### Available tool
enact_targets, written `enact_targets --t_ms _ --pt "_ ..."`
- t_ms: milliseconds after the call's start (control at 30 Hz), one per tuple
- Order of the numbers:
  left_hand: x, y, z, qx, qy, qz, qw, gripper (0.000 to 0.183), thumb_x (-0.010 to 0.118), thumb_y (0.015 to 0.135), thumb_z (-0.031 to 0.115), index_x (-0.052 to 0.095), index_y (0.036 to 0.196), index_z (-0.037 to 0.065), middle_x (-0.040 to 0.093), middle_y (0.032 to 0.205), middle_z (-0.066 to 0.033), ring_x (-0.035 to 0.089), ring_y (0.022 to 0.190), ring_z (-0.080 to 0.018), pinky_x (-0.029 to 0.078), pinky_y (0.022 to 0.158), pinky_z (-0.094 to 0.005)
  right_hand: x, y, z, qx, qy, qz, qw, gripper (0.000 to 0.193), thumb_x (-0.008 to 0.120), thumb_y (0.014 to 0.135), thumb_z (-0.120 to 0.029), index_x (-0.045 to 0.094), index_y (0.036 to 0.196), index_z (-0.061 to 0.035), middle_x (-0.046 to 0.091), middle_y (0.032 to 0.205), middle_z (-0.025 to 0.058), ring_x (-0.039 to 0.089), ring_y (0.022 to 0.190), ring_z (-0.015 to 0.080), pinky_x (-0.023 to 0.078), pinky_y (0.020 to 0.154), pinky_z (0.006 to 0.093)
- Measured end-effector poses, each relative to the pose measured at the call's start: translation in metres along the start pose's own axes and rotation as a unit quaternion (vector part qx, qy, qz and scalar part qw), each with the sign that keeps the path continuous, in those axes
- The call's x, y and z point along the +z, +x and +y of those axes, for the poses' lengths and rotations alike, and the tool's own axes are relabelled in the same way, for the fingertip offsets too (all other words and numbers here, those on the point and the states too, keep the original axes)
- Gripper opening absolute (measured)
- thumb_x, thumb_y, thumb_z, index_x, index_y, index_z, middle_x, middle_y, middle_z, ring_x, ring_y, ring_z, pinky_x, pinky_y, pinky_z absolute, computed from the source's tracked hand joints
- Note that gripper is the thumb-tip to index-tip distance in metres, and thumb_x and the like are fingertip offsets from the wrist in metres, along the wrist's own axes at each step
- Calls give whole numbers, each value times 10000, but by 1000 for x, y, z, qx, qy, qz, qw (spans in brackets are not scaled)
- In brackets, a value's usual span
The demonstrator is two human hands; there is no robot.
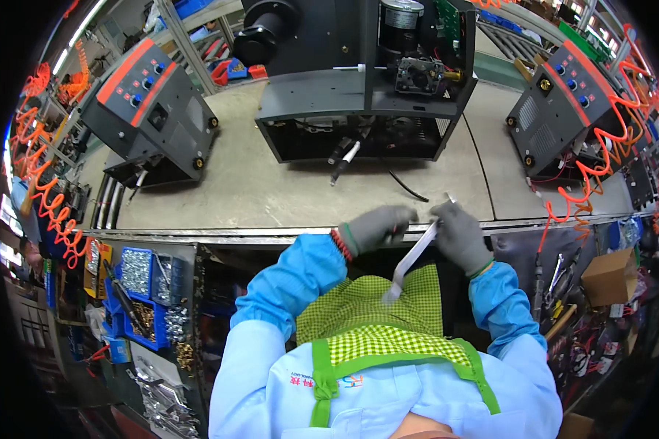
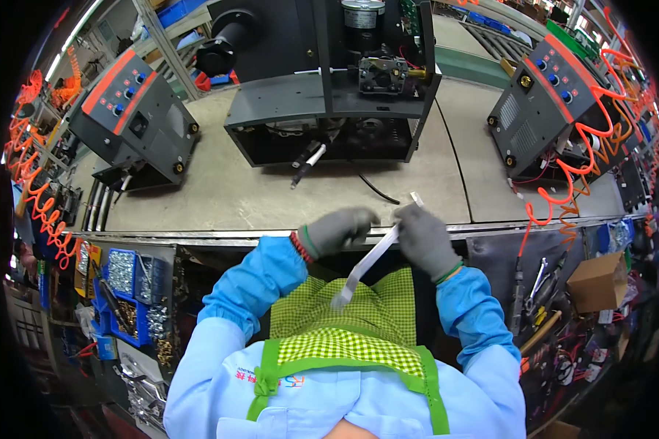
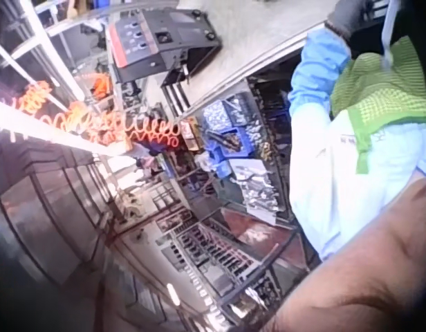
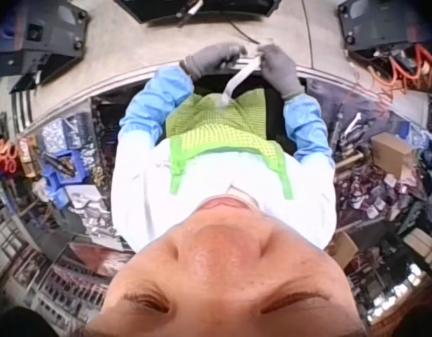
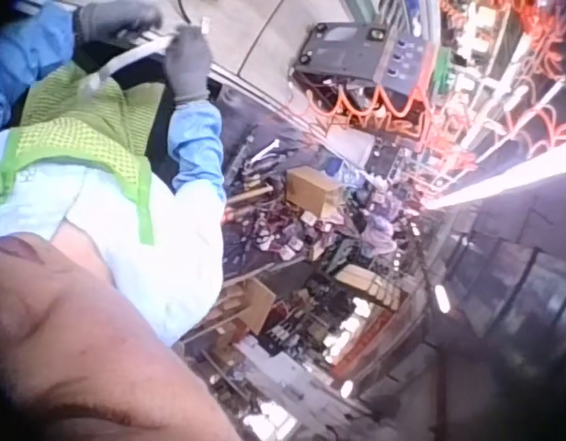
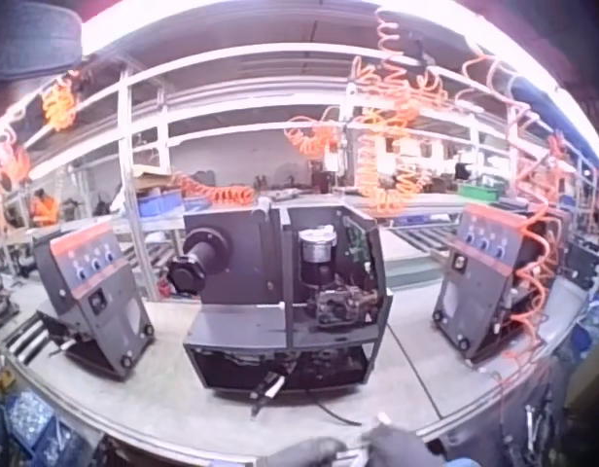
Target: The person assembles an electronic device on a factory workbench. They use a pneumatic screwdriver to secure internal components, a screwdriver to tighten screws, and pliers to adjust parts. The person also handles metal brackets and wires, eventually closing the device's casing.
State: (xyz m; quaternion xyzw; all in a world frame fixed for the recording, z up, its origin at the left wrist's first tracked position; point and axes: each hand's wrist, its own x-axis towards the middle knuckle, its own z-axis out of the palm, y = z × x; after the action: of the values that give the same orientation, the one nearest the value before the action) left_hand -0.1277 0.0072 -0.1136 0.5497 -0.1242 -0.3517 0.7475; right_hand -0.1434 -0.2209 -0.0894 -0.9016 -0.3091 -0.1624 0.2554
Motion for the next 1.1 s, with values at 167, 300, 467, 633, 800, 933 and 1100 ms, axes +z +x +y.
enact_targets --t_ms 167,300,467,633,800,933,1100 --pt "-53 100 -7 119 -271 221 929 234 570 851 23 530 1078 -14 541 906 -77 563 790 -136 524 734 -288 -14 -12 65 74 -66 18 995 219 580 769 -54 567 987 -77 591 930 123 604 816 358 500 689 440" --pt "-57 130 17 124 178 293 931 288 529 881 176 556 1074 -37 628 956 -158 632 949 -262 519 795 -365 4 -4 92 82 -86 14 993 207 585 776 -69 572 982 -92 593 942 112 608 813 350 502 693 438" --pt "-75 126 -16 99 583 286 754 348 554 870 305 591 1064 18 642 979 -200 601 946 -372 480 838 -456 27 14 120 122 -114 -27 986 160 580 798 -145 567 953 -109 593 929 121 616 785 351 507 673 459" --pt "-134 70 -16 96 618 281 728 358 577 852 305 612 1064 19 644 982 -213 604 955 -357 476 836 -447 29 30 146 149 -160 -75 973 173 590 802 -179 582 963 -116 595 951 128 619 799 353 508 687 463" --pt "-152 66 -14 72 579 304 753 422 616 851 326 594 1098 -16 665 819 -162 654 770 -266 510 701 -381 45 48 147 155 -165 -135 965 237 593 820 -196 585 1045 -124 580 1062 123 627 866 346 512 745 456" --pt "-135 60 11 25 255 299 919 408 621 886 315 566 1130 -6 642 719 -68 573 603 -79 477 545 -241 53 62 131 126 -86 -105 983 396 606 809 -199 553 1193 -124 559 1173 133 633 851 328 519 758 434" --pt "-101 69 6 53 51 282 957 292 605 907 252 583 1030 -11 615 802 -29 547 640 -49 460 572 -203 64 112 66 362 408 -91 833 521 623 834 -273 494 1270 -17 579 1133 145 611 745 191 527 701 302"
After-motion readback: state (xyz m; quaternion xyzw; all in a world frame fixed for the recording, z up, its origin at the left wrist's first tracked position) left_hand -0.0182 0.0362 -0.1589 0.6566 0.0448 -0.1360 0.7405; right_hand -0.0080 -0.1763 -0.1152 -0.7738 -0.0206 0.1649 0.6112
